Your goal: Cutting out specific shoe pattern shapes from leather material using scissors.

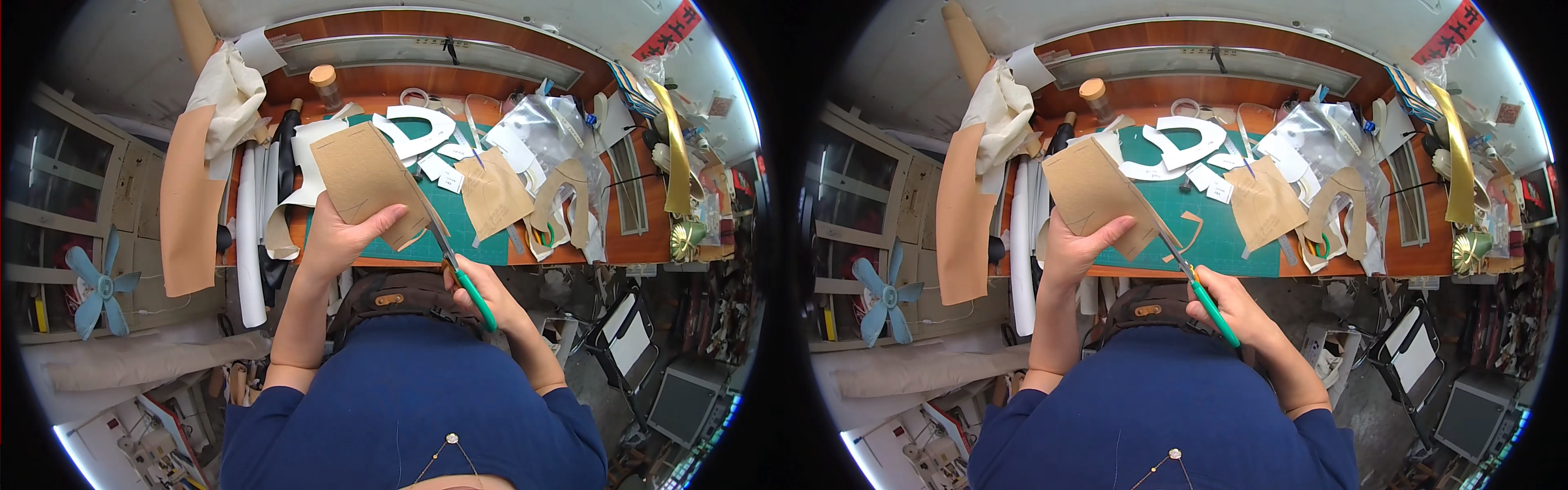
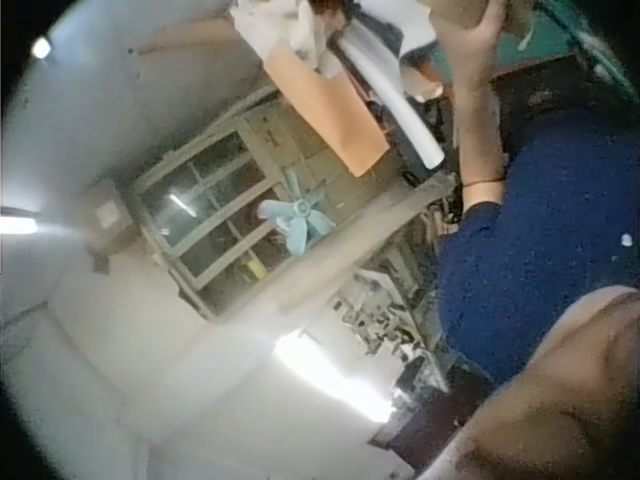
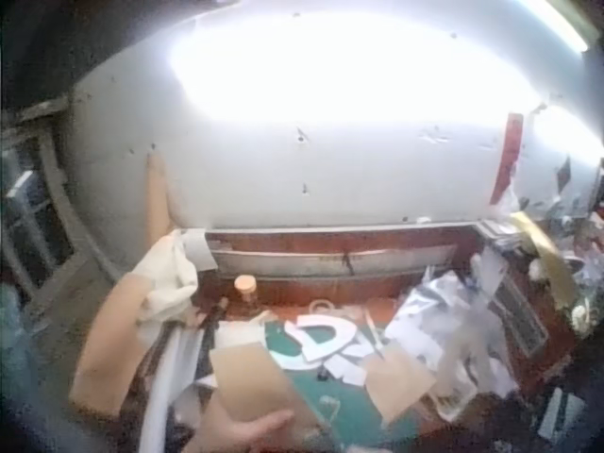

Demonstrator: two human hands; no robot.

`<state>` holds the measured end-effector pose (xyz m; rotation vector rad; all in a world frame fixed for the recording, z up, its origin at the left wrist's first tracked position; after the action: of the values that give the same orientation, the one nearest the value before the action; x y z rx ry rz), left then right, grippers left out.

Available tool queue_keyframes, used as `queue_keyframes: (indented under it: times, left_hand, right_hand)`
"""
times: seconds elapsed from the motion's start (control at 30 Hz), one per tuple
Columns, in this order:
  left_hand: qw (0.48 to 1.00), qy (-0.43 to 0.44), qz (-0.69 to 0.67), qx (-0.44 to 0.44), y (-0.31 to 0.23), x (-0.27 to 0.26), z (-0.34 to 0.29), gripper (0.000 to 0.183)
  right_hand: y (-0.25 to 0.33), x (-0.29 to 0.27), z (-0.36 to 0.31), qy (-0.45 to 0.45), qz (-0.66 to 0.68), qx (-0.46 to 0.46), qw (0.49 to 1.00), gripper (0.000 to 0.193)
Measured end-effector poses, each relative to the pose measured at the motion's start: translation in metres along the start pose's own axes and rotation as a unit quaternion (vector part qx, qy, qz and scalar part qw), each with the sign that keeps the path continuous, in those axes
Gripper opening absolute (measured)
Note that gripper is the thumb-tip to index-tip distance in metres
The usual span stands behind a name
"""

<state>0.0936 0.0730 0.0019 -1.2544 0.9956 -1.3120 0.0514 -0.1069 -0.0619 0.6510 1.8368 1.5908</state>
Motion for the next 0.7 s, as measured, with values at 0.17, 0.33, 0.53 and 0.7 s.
queue_keyframes:
  times: [0.17, 0.33, 0.53, 0.7]
  left_hand:
    - [1.0, 0.006, 0.009, -0.006, 0.0, 0.002, -0.002, 0.034]
    - [1.0, 0.0, 0.01, -0.009, 0.002, 0.001, -0.003, 0.034]
    - [0.999, 0.042, 0.021, -0.012, 0.002, 0.012, -0.005, 0.036]
    - [0.997, 0.065, -0.011, -0.043, 0.002, 0.018, -0.007, 0.056]
  right_hand:
    - [-0.002, 0.001, -0.001, -0.002, 0.023, 0.012, 1.0, 0.05]
    - [-0.006, -0.003, -0.003, -0.011, -0.018, 0.017, 1.0, 0.048]
    - [-0.002, 0.0, 0.0, -0.028, 0.045, 0.017, 0.998, 0.046]
    - [-0.005, -0.001, -0.002, -0.011, 0.033, 0.026, 0.999, 0.047]
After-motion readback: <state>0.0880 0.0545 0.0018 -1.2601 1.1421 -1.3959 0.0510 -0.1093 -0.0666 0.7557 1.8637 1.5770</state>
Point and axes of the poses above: each hand's wrist, its own z-axis towards the middle knuckle, its own x-axis out of the palm, y = z × x, the point moved 10 cm from there along z, towards the middle knuckle, and after that the axes turned 3 degrees about -z, right-handed, at the moved point
